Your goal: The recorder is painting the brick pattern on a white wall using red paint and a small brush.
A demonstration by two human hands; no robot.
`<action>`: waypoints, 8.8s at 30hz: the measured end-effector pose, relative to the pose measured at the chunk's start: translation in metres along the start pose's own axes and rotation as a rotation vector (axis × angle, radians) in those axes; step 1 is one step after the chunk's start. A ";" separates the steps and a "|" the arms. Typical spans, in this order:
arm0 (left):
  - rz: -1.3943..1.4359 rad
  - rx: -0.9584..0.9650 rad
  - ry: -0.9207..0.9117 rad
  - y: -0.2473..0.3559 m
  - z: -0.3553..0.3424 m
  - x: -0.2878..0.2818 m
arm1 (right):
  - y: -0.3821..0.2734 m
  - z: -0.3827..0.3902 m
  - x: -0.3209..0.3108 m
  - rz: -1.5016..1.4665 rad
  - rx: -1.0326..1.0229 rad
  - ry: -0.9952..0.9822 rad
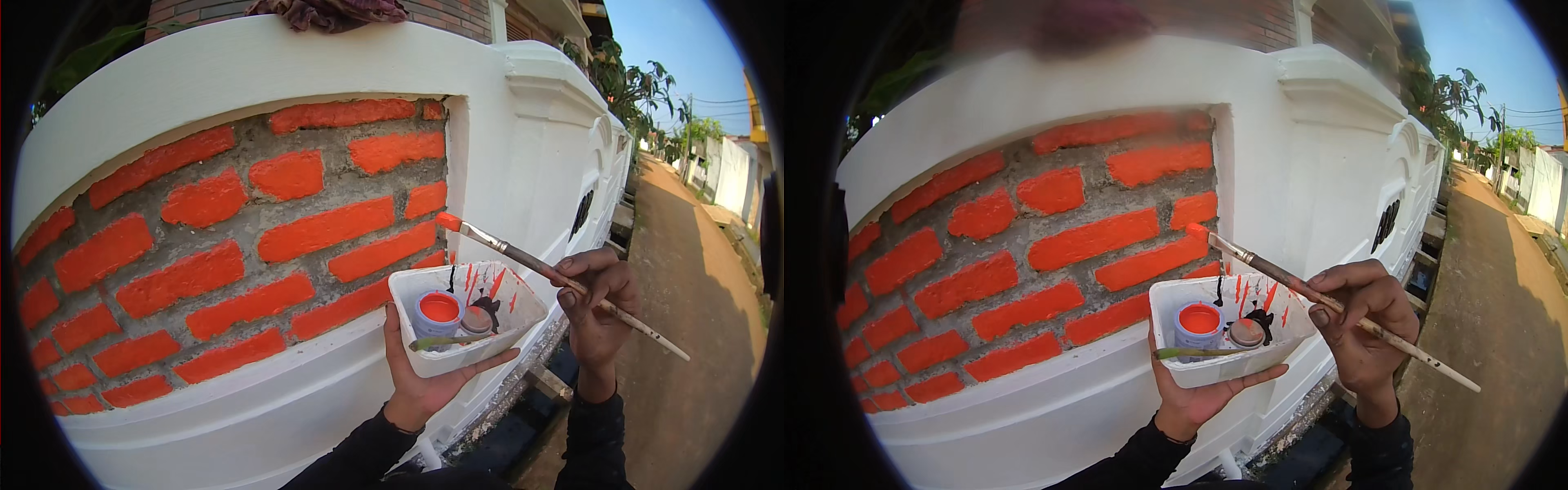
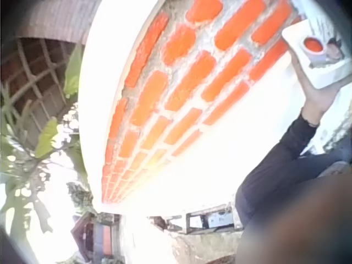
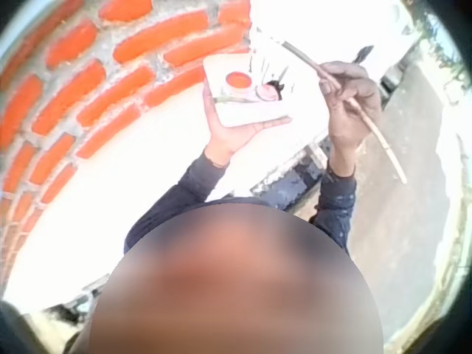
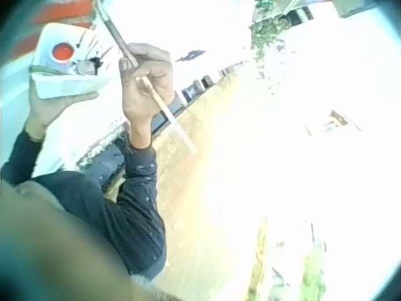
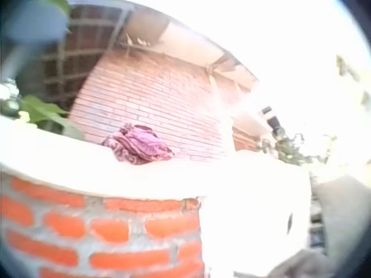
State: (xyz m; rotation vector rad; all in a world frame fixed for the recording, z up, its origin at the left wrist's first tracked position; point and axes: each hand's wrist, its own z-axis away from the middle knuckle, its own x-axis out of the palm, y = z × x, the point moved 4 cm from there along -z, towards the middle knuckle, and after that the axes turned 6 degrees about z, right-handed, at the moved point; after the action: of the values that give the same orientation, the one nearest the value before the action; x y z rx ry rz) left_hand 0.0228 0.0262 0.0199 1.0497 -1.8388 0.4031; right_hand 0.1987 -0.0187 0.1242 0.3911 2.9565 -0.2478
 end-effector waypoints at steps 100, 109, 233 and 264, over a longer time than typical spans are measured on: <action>0.024 -0.044 0.143 -0.004 0.038 -0.016 | 0.026 -0.101 0.049 0.238 -0.084 0.333; 0.020 -0.041 0.138 -0.005 0.038 -0.016 | 0.035 -0.110 0.046 0.272 -0.020 0.267; 0.114 -0.106 0.065 -0.015 0.037 -0.035 | 0.037 -0.068 0.056 0.117 -0.078 0.122; 0.116 -0.099 0.130 -0.009 0.046 -0.039 | 0.024 -0.074 0.068 -0.090 -0.022 0.164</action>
State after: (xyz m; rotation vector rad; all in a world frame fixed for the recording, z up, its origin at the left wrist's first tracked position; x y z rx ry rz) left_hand 0.0112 0.0098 -0.0377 0.8334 -1.7897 0.4344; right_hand 0.1308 0.0348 0.1817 0.2886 3.1393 -0.2024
